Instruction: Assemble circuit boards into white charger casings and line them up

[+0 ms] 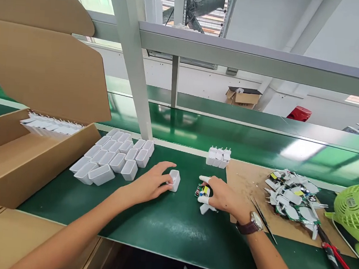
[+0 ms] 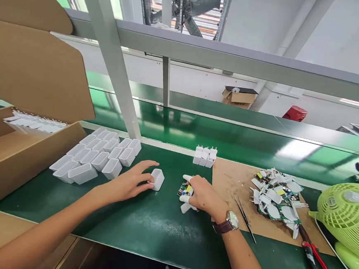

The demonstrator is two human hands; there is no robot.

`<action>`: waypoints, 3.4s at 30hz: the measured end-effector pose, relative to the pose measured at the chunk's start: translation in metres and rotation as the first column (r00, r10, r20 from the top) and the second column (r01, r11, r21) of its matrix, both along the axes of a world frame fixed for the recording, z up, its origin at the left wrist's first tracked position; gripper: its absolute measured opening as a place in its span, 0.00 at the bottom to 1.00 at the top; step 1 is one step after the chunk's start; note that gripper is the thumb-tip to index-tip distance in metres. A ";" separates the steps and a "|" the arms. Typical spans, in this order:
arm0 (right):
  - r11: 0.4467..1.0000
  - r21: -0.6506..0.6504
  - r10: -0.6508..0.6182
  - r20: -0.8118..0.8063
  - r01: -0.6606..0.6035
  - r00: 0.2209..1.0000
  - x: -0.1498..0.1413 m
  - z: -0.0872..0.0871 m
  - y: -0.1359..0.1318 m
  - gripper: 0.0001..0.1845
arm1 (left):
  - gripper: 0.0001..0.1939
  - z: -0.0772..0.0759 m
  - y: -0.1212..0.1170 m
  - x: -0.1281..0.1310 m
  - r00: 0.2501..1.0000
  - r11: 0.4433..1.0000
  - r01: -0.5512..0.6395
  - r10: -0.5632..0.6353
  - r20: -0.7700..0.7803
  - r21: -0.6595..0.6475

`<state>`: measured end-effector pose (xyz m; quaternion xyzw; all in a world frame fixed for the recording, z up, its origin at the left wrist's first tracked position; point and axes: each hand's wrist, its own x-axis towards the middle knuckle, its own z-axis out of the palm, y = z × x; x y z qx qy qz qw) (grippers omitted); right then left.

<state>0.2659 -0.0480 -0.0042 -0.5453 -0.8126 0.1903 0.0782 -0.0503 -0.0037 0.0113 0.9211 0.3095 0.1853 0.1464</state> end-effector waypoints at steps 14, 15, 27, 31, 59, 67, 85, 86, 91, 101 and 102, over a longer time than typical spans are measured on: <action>0.986 0.151 -0.015 -0.340 0.071 0.940 0.013 -0.031 -0.013 0.34 | 0.50 -0.053 0.028 0.046 0.975 0.879 0.000 0.105 0.195 -0.477; 0.983 0.153 -0.029 -0.393 0.097 0.919 0.011 -0.030 -0.013 0.34 | 0.48 -0.052 0.028 0.047 0.979 0.880 -0.014 0.110 0.174 -0.475; 0.831 0.425 -0.109 -0.508 0.359 0.854 0.000 -0.027 0.001 0.27 | 0.19 -0.050 0.039 0.038 0.908 0.988 -0.065 0.118 0.402 -0.143; 0.767 0.593 0.001 -0.381 0.244 0.925 -0.004 -0.008 0.011 0.28 | 0.21 -0.042 0.037 0.033 0.889 0.976 0.003 0.096 0.449 -0.216; 0.713 0.694 0.057 -0.191 0.094 0.980 -0.045 -0.013 -0.008 0.37 | 0.41 -0.057 0.021 0.050 0.909 0.996 -0.027 0.058 0.412 -0.081; 0.713 0.699 0.077 -0.155 0.054 0.985 -0.041 -0.016 -0.008 0.42 | 0.42 -0.057 0.021 0.053 0.921 0.997 -0.026 0.052 0.386 -0.072; 0.735 0.674 0.087 -0.202 0.074 0.975 -0.044 -0.016 -0.008 0.40 | 0.43 -0.057 0.018 0.056 0.941 0.994 -0.081 0.099 0.322 -0.067; 0.751 0.655 0.093 -0.230 0.083 0.969 -0.043 -0.016 -0.008 0.39 | 0.44 -0.057 0.017 0.056 0.947 0.992 -0.082 0.107 0.303 -0.096; 0.838 0.520 0.136 -0.492 0.165 0.860 -0.034 -0.017 -0.004 0.25 | 0.43 -0.051 0.014 0.058 0.929 0.864 0.157 0.034 0.367 -0.478; 0.880 0.473 0.222 -0.346 -0.035 0.911 -0.034 -0.042 0.007 0.25 | 0.31 -0.038 0.014 0.054 0.767 0.660 0.281 0.283 0.576 -0.697; 0.867 0.498 0.222 -0.341 -0.025 0.914 -0.036 -0.042 0.006 0.26 | 0.33 -0.038 0.012 0.053 0.767 0.676 0.274 0.276 0.579 -0.684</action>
